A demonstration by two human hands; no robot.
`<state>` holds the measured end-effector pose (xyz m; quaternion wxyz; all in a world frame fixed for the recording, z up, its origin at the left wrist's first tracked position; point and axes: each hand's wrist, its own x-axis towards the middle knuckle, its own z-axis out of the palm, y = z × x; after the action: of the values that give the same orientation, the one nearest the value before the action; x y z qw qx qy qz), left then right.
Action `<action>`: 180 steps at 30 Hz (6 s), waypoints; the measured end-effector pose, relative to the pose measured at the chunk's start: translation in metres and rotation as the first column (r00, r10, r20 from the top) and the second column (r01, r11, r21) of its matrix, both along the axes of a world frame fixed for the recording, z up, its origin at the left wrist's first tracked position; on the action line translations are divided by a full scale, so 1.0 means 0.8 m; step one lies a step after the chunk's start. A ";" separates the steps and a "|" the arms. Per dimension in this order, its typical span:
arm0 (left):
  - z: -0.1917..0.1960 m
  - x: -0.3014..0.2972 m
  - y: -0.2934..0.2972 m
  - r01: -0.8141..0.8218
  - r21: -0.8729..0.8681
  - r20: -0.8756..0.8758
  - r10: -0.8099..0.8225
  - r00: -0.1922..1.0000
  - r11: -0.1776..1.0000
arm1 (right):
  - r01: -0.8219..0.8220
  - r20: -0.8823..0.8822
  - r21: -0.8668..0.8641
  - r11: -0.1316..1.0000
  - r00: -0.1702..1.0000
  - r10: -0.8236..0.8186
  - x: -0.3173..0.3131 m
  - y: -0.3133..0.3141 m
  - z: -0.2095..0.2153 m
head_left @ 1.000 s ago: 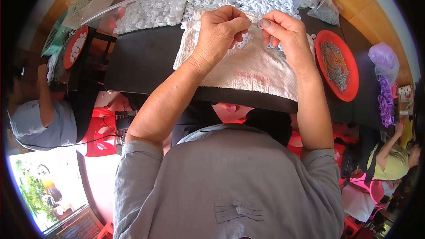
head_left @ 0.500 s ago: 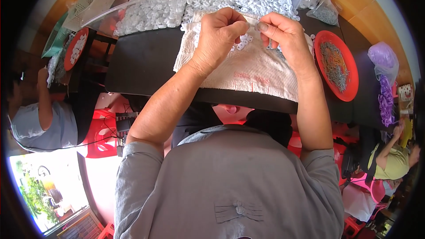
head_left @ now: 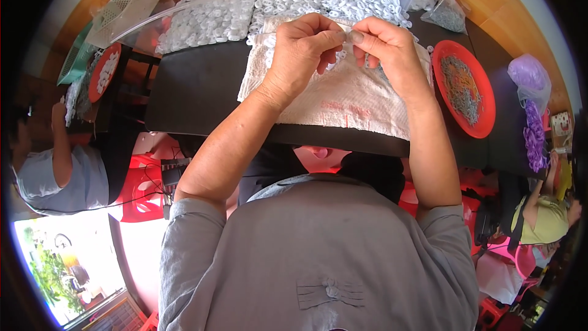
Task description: Assembling small white plastic hardware components by hand at a workbench.
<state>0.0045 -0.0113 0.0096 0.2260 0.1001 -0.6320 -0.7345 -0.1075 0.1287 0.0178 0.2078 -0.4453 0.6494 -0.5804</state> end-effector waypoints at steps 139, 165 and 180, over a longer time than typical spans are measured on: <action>-0.022 -0.009 0.009 0.043 -0.057 0.123 -0.036 0.992 0.997 | 0.242 -0.022 -0.036 0.970 0.970 -0.243 0.016 -0.009 -0.033; -0.014 -0.009 0.005 0.035 0.032 0.050 -0.037 0.998 0.999 | 0.008 -0.336 0.406 0.914 0.931 0.141 -0.008 0.023 -0.018; -0.011 -0.003 0.011 0.077 -0.105 0.080 -0.069 0.994 0.991 | 0.163 -0.372 -0.158 0.974 0.904 -0.212 0.010 0.014 -0.017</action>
<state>0.0018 -0.0026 0.0011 0.1797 0.0922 -0.6821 -0.7028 -0.0992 0.1400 0.0046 -0.0090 -0.4982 0.6805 -0.5372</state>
